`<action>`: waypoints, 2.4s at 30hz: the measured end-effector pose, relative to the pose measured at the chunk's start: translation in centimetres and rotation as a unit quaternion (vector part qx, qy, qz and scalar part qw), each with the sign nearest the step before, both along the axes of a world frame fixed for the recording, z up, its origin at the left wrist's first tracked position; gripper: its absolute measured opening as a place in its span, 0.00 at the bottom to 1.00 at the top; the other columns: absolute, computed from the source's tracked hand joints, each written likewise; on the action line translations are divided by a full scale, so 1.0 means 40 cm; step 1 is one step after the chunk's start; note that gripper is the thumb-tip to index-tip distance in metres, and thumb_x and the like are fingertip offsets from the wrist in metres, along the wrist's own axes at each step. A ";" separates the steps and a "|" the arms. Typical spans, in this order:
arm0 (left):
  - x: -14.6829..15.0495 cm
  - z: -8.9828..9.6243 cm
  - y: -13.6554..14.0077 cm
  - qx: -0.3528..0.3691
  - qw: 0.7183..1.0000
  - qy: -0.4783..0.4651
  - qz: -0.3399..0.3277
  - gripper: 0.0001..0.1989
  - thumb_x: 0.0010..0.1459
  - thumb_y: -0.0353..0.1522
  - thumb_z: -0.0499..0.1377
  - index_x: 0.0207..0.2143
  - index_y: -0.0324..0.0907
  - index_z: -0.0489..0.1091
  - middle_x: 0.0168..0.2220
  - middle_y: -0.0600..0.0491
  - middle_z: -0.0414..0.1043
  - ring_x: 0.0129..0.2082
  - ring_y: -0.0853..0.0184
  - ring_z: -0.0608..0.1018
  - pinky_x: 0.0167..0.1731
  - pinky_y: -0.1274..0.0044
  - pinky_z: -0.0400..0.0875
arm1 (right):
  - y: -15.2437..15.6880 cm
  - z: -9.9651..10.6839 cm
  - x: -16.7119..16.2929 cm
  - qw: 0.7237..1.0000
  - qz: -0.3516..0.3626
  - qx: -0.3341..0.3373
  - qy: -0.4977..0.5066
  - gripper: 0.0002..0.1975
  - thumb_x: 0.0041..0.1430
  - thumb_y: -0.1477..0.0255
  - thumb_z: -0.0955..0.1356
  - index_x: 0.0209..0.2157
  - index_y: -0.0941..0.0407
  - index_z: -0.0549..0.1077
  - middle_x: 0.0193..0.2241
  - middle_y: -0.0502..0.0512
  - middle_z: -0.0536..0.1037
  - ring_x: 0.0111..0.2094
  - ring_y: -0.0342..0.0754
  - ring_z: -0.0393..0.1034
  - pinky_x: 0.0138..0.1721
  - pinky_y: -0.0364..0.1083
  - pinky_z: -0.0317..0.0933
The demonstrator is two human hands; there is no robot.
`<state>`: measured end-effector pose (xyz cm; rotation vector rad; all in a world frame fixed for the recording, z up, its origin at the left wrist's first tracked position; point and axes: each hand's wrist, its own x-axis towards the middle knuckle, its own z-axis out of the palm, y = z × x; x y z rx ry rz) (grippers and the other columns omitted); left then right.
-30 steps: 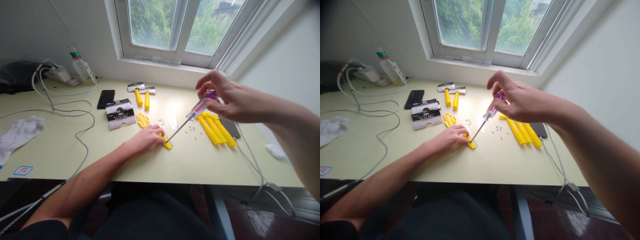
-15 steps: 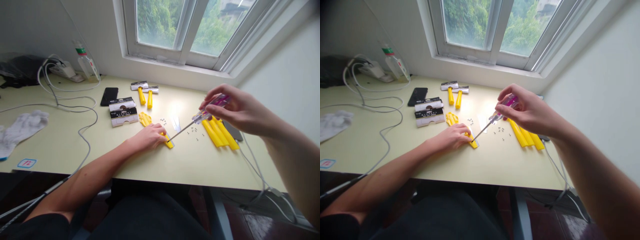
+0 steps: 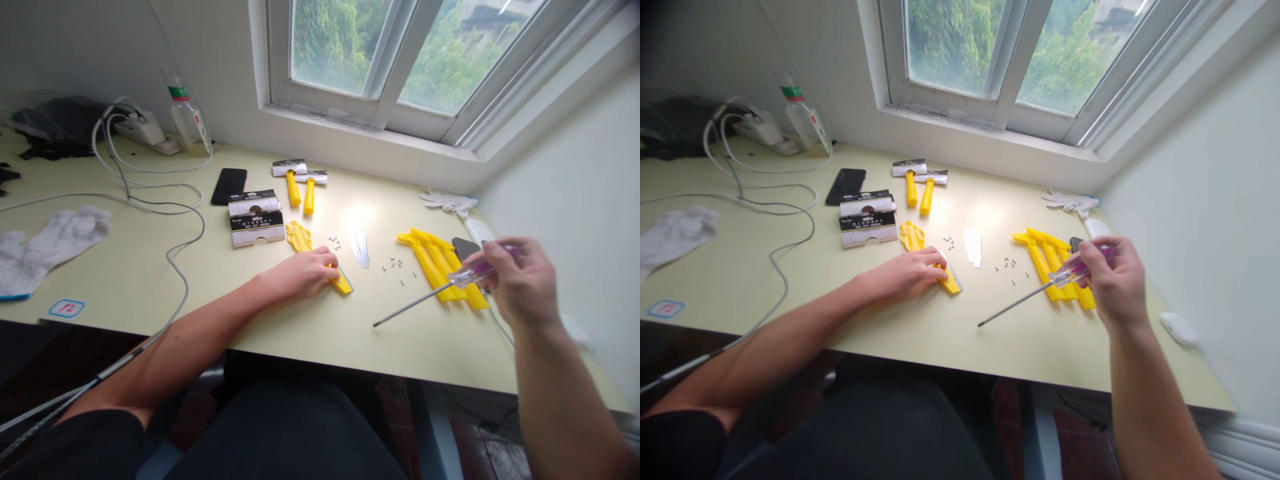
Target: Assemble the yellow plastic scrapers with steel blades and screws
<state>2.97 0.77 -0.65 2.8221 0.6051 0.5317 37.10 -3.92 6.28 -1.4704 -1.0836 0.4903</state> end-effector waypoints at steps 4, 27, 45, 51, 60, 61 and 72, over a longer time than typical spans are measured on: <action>0.000 -0.004 0.000 -0.008 0.999 -0.033 -0.006 0.12 0.64 0.24 0.52 0.39 0.40 0.75 0.42 0.46 0.73 0.44 0.63 0.73 0.41 0.72 0.73 | -0.013 -0.091 0.001 0.995 0.007 -0.060 0.079 0.20 0.45 0.59 0.76 0.32 0.53 0.67 0.20 0.50 0.75 0.14 0.43 0.65 0.13 0.41 0.59; -0.032 0.031 0.034 0.032 0.974 -0.225 0.015 0.10 0.66 0.26 0.53 0.43 0.40 0.73 0.42 0.46 0.74 0.42 0.66 0.75 0.37 0.71 0.76 | -0.213 -0.226 -0.060 0.938 0.275 -0.165 -0.131 0.11 0.58 0.64 0.70 0.42 0.51 0.75 0.49 0.58 0.76 0.50 0.54 0.74 0.52 0.50 0.72; -0.008 0.013 0.007 0.072 0.982 -0.176 -0.018 0.10 0.65 0.23 0.52 0.42 0.40 0.71 0.42 0.46 0.74 0.45 0.64 0.74 0.41 0.69 0.76 | -0.015 -0.101 -0.312 0.919 0.334 -0.208 -0.028 0.19 0.59 0.58 0.68 0.47 0.53 0.66 0.33 0.54 0.80 0.33 0.47 0.75 0.33 0.46 0.67; -0.004 0.006 0.003 0.102 0.984 -0.143 -0.007 0.11 0.64 0.22 0.50 0.40 0.39 0.72 0.42 0.45 0.74 0.45 0.62 0.73 0.42 0.69 0.76 | -0.003 -0.124 -0.330 0.918 0.347 -0.190 -0.011 0.19 0.57 0.59 0.70 0.46 0.53 0.67 0.28 0.50 0.77 0.30 0.45 0.70 0.30 0.44 0.62; -0.002 0.006 -0.002 0.115 0.987 -0.109 0.007 0.13 0.62 0.20 0.50 0.40 0.39 0.72 0.42 0.45 0.73 0.46 0.62 0.73 0.42 0.70 0.77 | 0.004 -0.130 -0.346 0.929 0.330 -0.160 -0.047 0.15 0.57 0.60 0.70 0.42 0.54 0.72 0.33 0.53 0.79 0.34 0.46 0.72 0.36 0.46 0.65; -0.002 0.006 -0.002 0.115 0.988 -0.106 0.009 0.13 0.62 0.19 0.50 0.40 0.39 0.72 0.42 0.45 0.73 0.46 0.62 0.73 0.42 0.70 0.77 | 0.004 -0.130 -0.348 0.932 0.321 -0.158 -0.064 0.14 0.57 0.60 0.69 0.41 0.54 0.73 0.34 0.54 0.79 0.35 0.47 0.73 0.37 0.47 0.65; 0.001 -0.007 -0.001 0.119 0.988 -0.100 0.007 0.13 0.62 0.19 0.50 0.40 0.38 0.72 0.42 0.46 0.73 0.46 0.62 0.73 0.43 0.69 0.76 | 0.008 -0.123 -0.332 0.945 0.223 -0.138 -0.193 0.08 0.61 0.65 0.65 0.34 0.54 0.74 0.34 0.52 0.79 0.36 0.46 0.73 0.38 0.46 0.64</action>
